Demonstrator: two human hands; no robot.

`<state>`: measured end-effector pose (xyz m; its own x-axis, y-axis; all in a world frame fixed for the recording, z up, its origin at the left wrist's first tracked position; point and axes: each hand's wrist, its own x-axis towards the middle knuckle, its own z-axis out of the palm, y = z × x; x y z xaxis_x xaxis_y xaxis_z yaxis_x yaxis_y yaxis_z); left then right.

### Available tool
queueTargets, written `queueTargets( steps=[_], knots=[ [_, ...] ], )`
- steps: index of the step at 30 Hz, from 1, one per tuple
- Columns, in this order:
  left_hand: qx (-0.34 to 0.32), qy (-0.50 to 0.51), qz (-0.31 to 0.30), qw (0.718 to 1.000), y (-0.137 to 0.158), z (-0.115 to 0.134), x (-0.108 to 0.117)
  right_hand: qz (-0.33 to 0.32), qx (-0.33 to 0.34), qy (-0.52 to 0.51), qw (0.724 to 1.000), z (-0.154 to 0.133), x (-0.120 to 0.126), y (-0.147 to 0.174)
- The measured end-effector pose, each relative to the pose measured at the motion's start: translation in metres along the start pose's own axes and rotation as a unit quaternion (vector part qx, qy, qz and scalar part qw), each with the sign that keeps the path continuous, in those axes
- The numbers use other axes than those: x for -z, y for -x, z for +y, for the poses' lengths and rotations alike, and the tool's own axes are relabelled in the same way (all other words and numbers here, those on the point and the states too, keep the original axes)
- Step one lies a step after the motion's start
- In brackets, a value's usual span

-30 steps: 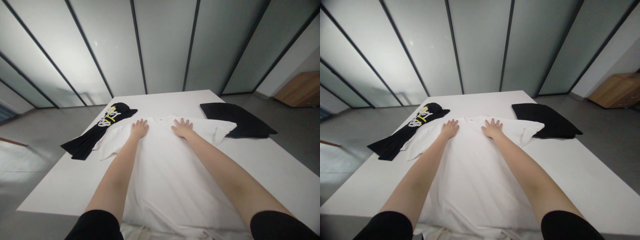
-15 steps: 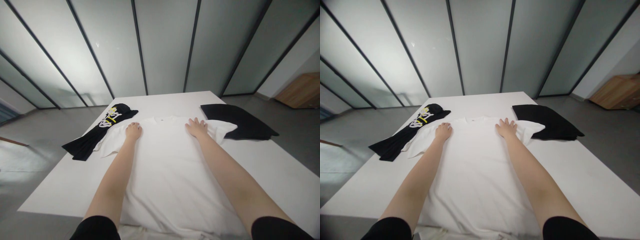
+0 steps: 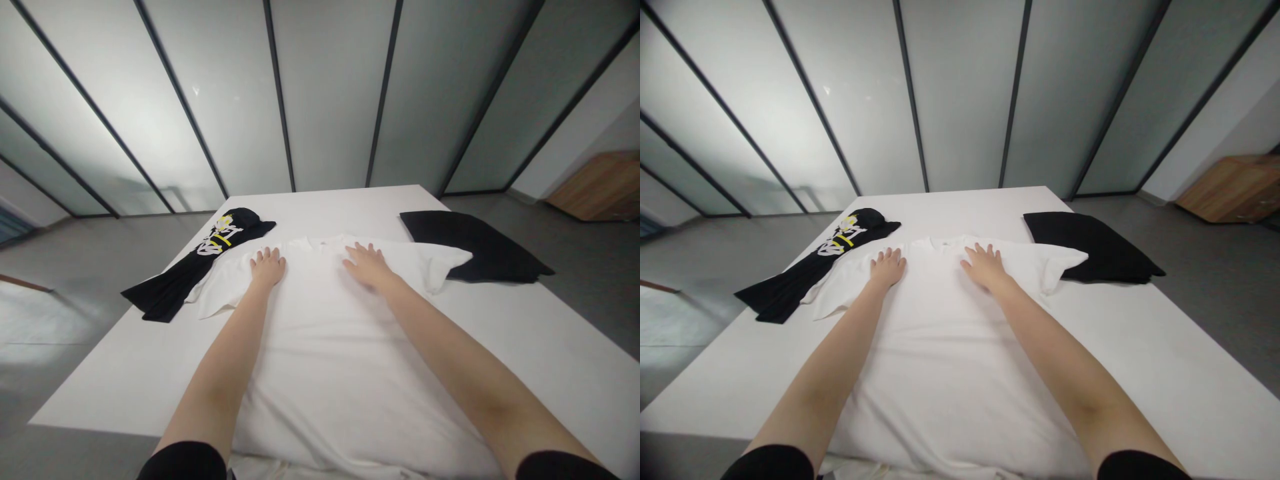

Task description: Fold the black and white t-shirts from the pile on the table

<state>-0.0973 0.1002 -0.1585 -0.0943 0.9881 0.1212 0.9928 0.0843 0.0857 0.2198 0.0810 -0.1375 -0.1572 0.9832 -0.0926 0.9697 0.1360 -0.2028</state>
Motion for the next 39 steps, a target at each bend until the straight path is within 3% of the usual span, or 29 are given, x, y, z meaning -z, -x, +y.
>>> queueTargets(
  steps=[3,6,11,17,24,34,39],
  knots=[
    [0.000,0.006,-0.007,1.000,-0.007,-0.001,-0.003,-0.038,0.005,0.006,0.999,-0.037,-0.018,0.005],
    [0.001,0.008,-0.018,1.000,-0.019,-0.001,-0.005,-0.038,-0.011,0.013,0.999,-0.053,-0.030,-0.001],
    [0.015,0.005,-0.024,1.000,-0.037,0.009,-0.004,-0.020,-0.045,-0.001,0.999,-0.050,-0.029,-0.024],
    [0.038,0.005,0.063,0.997,-0.037,0.044,-0.001,-0.004,-0.064,-0.001,0.998,-0.044,-0.019,-0.041],
    [0.060,0.017,-0.048,0.997,-0.007,0.085,-0.014,0.002,-0.053,0.005,0.999,-0.033,-0.014,-0.059],
    [0.045,0.031,-0.072,0.996,-0.017,0.075,-0.004,0.045,0.000,0.018,0.999,-0.022,-0.019,-0.064],
    [-0.031,0.038,-0.034,0.998,-0.024,0.047,-0.005,0.094,-0.030,0.008,0.995,0.020,-0.015,-0.058]
  ],
)
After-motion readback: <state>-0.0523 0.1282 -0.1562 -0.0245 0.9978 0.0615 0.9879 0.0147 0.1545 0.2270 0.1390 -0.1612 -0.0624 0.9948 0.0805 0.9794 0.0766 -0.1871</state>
